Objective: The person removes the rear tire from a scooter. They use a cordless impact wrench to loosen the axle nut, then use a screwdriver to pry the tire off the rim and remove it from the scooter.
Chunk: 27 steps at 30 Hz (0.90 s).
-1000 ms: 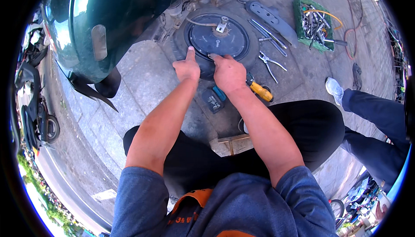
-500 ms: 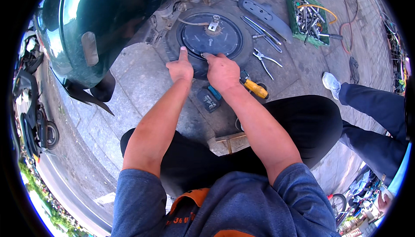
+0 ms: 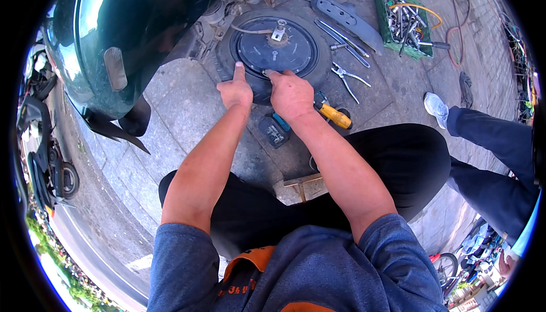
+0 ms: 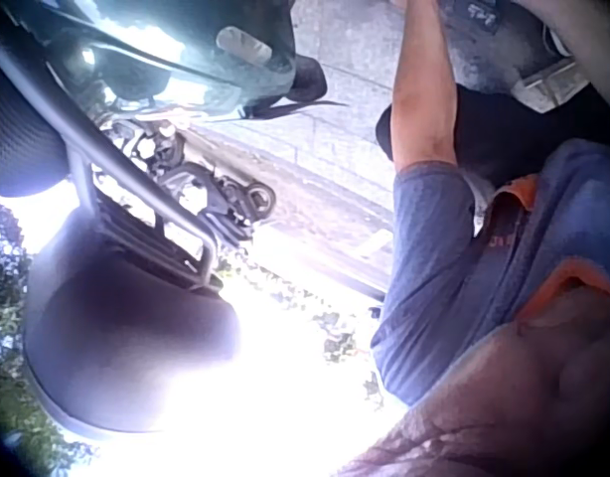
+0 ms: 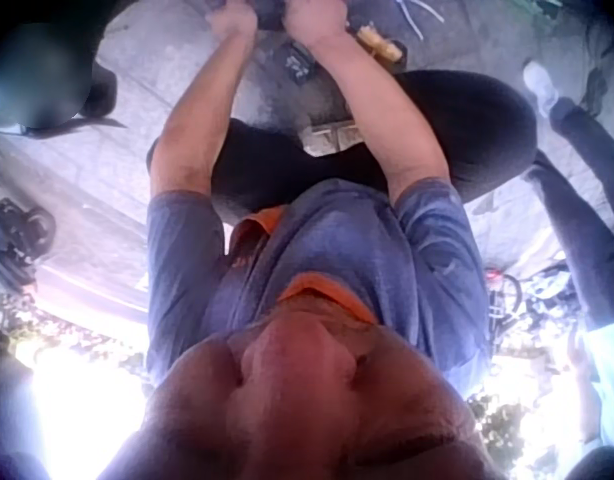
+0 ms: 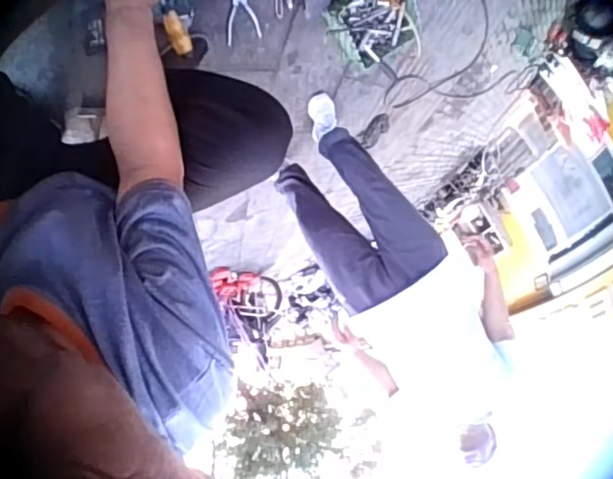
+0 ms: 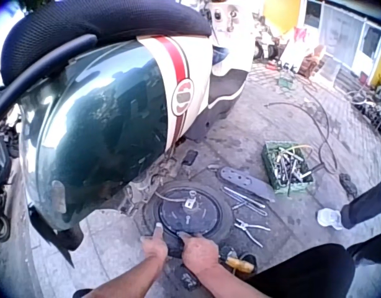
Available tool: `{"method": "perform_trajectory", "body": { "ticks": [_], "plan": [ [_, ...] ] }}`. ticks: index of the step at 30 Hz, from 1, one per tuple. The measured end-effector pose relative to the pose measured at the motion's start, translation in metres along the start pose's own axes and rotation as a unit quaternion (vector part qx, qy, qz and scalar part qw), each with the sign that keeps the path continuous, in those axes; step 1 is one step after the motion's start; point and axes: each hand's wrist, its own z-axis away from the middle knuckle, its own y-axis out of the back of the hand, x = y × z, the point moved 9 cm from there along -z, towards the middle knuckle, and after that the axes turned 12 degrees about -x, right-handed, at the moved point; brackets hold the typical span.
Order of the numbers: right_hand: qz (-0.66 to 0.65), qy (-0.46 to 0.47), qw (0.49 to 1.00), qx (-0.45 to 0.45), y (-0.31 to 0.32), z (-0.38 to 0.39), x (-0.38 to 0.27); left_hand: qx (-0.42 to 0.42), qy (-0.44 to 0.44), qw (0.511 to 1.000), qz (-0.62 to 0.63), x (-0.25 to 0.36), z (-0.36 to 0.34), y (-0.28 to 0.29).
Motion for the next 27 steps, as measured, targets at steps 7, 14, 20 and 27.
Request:
{"method": "perform_trajectory", "body": {
  "ticks": [7,14,20,27],
  "plan": [
    [0.004,0.004,1.0,0.004,0.0,0.0,0.0,-0.006,0.012,1.0,-0.005,0.007,0.009,0.002],
    [0.004,0.008,1.0,0.008,-0.001,-0.001,0.0,-0.034,0.029,0.998,0.051,0.005,0.007,-0.002],
    [0.004,0.015,1.0,0.015,0.0,-0.001,0.0,-0.11,0.111,0.98,0.124,-0.004,0.004,-0.009],
    [-0.01,0.027,0.999,0.041,0.001,0.001,0.0,-0.278,0.115,0.912,0.279,-0.003,0.01,-0.019]
  ]
}}
